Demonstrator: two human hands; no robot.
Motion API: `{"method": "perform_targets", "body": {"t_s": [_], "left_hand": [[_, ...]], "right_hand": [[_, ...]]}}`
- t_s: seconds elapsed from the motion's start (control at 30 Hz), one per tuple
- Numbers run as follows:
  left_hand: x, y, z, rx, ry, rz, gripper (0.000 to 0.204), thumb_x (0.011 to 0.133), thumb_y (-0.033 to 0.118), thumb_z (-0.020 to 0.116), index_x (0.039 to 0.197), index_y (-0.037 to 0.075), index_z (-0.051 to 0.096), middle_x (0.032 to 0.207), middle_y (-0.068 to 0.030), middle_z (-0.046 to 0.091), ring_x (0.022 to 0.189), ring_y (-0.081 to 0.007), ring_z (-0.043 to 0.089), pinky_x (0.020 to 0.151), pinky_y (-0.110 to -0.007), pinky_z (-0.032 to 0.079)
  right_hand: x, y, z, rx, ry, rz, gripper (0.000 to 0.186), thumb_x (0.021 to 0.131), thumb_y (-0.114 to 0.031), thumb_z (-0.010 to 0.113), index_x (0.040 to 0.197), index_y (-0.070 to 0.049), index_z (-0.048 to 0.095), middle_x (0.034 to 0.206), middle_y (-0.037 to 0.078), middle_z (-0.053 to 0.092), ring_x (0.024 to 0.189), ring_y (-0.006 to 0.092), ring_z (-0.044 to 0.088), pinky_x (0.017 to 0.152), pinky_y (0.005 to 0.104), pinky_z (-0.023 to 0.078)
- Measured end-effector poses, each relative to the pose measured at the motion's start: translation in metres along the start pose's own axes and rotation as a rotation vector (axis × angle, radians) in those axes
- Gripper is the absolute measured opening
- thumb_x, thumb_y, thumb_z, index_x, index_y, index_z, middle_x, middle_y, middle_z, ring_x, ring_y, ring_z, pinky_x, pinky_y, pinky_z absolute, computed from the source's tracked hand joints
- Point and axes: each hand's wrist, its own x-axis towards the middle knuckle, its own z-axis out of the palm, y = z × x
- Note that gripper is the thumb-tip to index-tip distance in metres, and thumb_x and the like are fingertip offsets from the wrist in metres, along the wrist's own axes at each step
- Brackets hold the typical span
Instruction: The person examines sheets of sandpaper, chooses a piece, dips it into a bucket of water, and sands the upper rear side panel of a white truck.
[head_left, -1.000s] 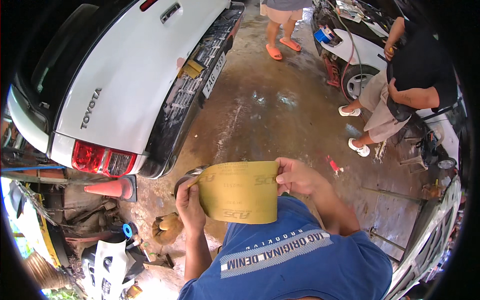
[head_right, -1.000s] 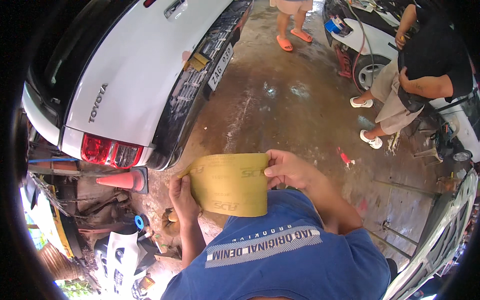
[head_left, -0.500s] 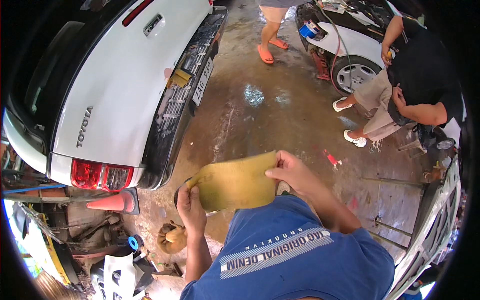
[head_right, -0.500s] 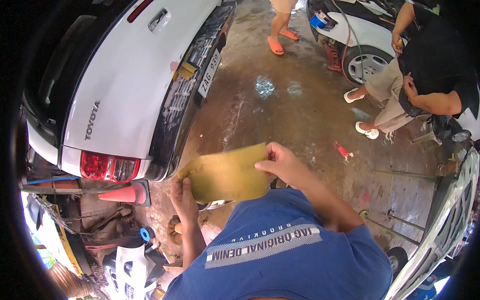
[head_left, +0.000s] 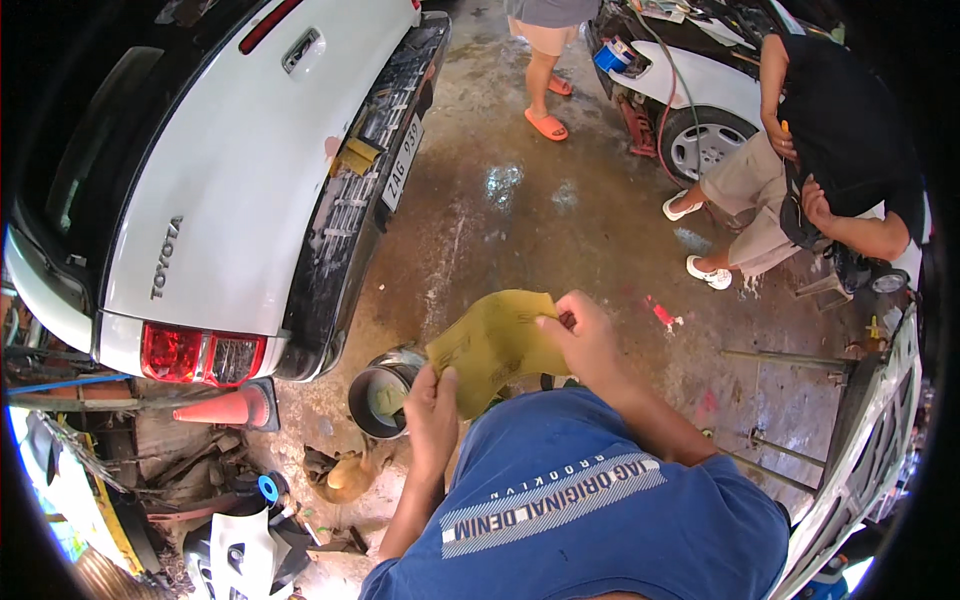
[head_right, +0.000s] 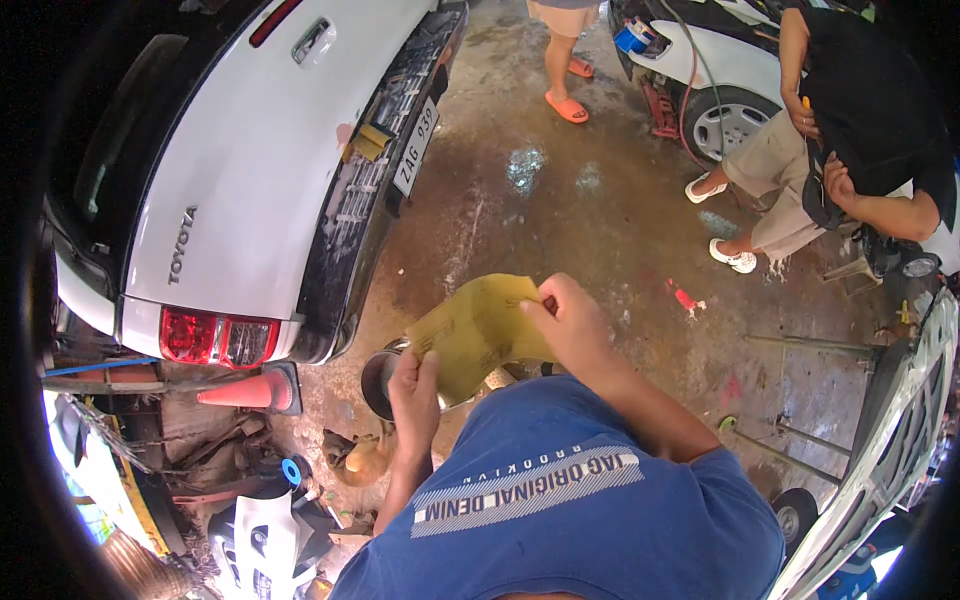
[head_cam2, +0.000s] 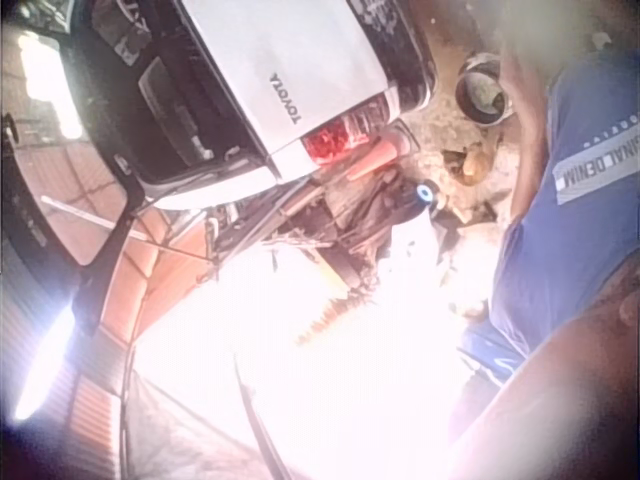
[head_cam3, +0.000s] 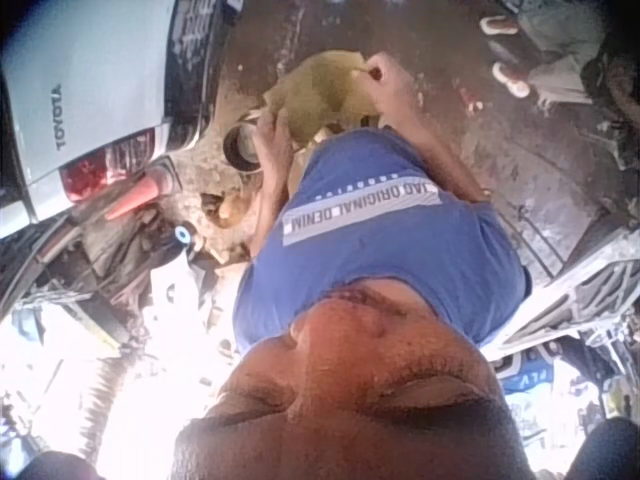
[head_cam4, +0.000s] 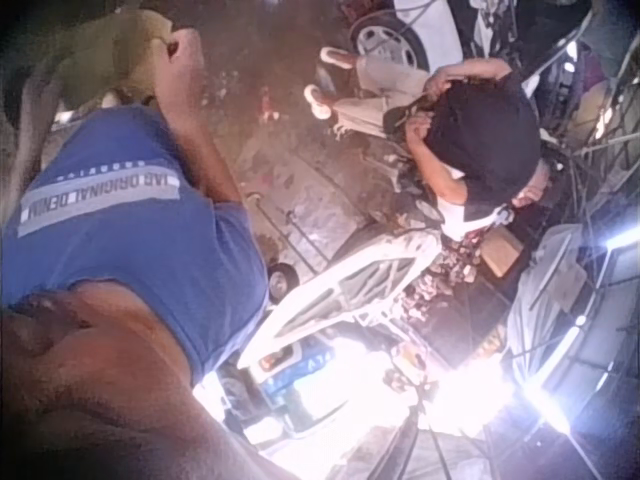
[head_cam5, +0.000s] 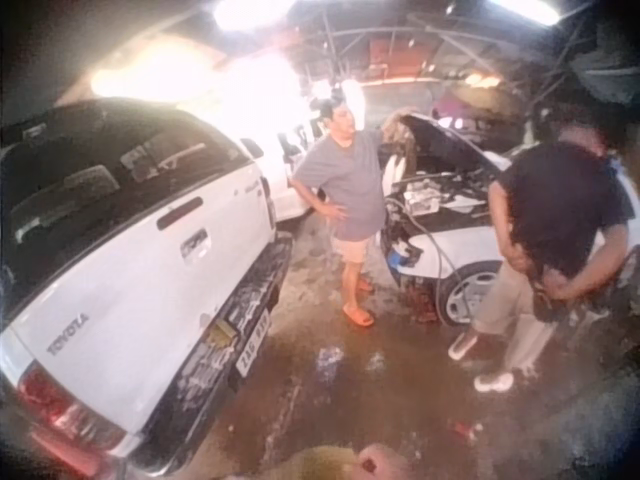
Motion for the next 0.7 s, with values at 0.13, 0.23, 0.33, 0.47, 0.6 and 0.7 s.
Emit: {"method": "perform_targets", "body": {"t_s": [0.13, 0.23, 0.33, 0.47, 0.6, 0.7], "left_hand": [[0.012, -0.003, 0.032, -0.08, -0.116, 0.012, 0.023, 0.101, 0.008, 0.051, 0.117, -0.003, 0.062, 0.095, -0.0019, 0.065, 0.086, -0.0063, 0.054, 0.077, -0.024, 0.047], [0.018, -0.002, 0.04, 0.082, -0.203, -0.025, 0.021, 0.102, 0.009, 0.048, 0.114, -0.002, 0.061, 0.097, -0.0002, 0.063, 0.088, -0.0058, 0.054, 0.078, -0.023, 0.045], [0.022, 0.001, 0.045, 0.038, -0.201, -0.033, 0.019, 0.101, 0.01, 0.051, 0.111, -0.002, 0.063, 0.09, 0.0006, 0.061, 0.082, -0.005, 0.052, 0.072, -0.022, 0.045], [0.023, 0.007, 0.048, -0.029, -0.164, 0.003, 0.019, 0.101, 0.011, 0.054, 0.109, -0.002, 0.064, 0.087, 0.001, 0.062, 0.079, -0.0034, 0.051, 0.068, -0.021, 0.043], [0.027, 0.008, 0.041, 0.097, -0.218, -0.007, 0.018, 0.101, 0.009, 0.052, 0.109, -0.002, 0.064, 0.089, 0.0017, 0.064, 0.08, -0.0027, 0.052, 0.067, -0.019, 0.043], [0.035, 0.003, 0.035, -0.013, -0.163, 0.021, 0.016, 0.101, 0.01, 0.051, 0.105, -0.001, 0.063, 0.086, 0.0038, 0.061, 0.078, -0.0032, 0.05, 0.067, -0.021, 0.042]], "right_hand": [[-0.013, -0.019, 0.011, -0.029, -0.074, -0.123, 0.021, 0.085, -0.016, 0.074, 0.09, -0.002, 0.059, 0.083, 0.01, 0.06, 0.069, 0.0195, 0.057, 0.063, 0.0329, 0.047], [-0.015, -0.028, 0.014, -0.047, -0.193, -0.196, 0.02, 0.086, -0.016, 0.072, 0.092, -0.001, 0.061, 0.087, 0.011, 0.06, 0.077, 0.0267, 0.059, 0.07, 0.0352, 0.049], [-0.017, -0.031, 0.013, 0.045, -0.2, -0.244, 0.021, 0.09, -0.014, 0.066, 0.104, 0.001, 0.064, 0.094, 0.013, 0.062, 0.088, 0.0298, 0.062, 0.078, 0.0355, 0.049], [-0.027, -0.029, 0.008, 0.05, -0.263, -0.345, 0.029, 0.093, -0.01, 0.06, 0.118, 0.004, 0.062, 0.109, 0.016, 0.061, 0.1, 0.0303, 0.062, 0.086, 0.0357, 0.048], [-0.029, -0.031, 0.006, 0.101, -0.323, -0.355, 0.031, 0.094, -0.002, 0.055, 0.124, 0.004, 0.059, 0.12, 0.015, 0.057, 0.102, 0.0247, 0.061, 0.087, 0.0329, 0.048], [-0.031, -0.036, -0.001, 0.236, -0.386, -0.266, 0.03, 0.094, -0.002, 0.056, 0.123, 0.004, 0.06, 0.121, 0.015, 0.057, 0.108, 0.0249, 0.06, 0.092, 0.033, 0.047]]}}
